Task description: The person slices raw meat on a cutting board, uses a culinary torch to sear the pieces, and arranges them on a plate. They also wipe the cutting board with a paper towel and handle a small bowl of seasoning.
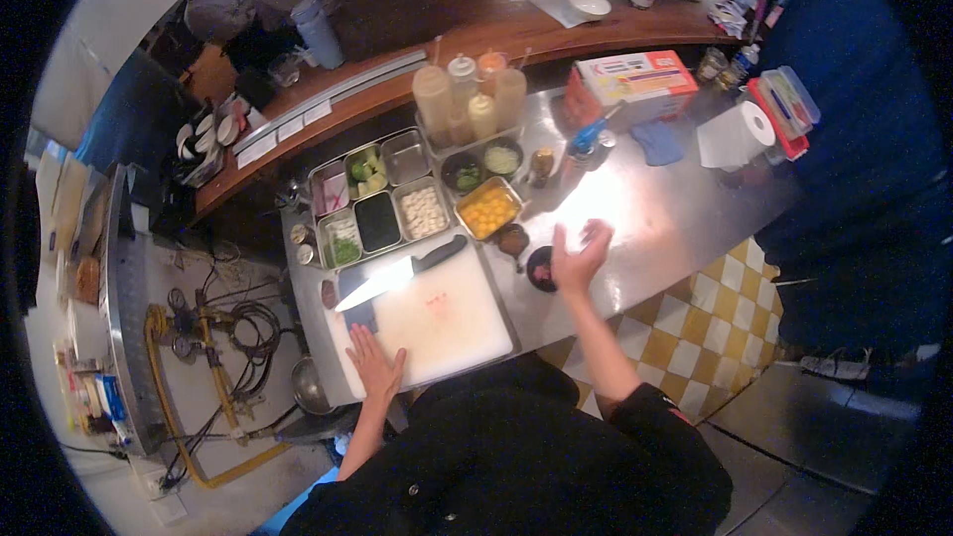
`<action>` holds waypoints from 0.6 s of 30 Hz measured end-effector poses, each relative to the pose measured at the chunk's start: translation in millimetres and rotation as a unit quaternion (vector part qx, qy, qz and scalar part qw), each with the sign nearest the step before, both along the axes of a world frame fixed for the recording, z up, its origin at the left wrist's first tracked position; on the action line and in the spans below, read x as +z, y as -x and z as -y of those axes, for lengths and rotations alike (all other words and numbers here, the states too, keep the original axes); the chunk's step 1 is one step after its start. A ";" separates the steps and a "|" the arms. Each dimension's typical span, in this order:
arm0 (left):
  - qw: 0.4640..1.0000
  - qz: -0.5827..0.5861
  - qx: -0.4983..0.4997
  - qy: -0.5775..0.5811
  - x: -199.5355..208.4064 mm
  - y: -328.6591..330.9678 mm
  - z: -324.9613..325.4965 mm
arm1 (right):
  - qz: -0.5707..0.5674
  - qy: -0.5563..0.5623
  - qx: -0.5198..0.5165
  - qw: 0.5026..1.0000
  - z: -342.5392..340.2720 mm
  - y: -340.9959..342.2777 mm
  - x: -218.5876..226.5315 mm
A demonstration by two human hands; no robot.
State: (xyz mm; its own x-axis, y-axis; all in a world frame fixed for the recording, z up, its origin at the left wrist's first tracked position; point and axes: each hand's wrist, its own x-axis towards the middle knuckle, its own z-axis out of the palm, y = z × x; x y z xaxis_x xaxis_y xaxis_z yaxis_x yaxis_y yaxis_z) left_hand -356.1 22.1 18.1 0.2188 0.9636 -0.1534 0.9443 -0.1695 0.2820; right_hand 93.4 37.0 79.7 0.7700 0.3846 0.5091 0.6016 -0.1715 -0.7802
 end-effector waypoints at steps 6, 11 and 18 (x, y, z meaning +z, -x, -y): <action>0.994 -0.025 -0.095 0.056 26.8 29.9 -27.0 | -0.060 0.050 0.111 0.991 -89.4 -113.5 -20.4; 0.992 -0.020 -0.112 0.047 131.0 -30.3 -56.2 | -0.090 0.001 0.128 0.988 -119.8 -144.0 -21.0; 0.933 0.275 -0.233 -0.005 246.7 -223.2 -12.5 | -0.034 0.017 0.264 0.964 3.5 -120.5 70.8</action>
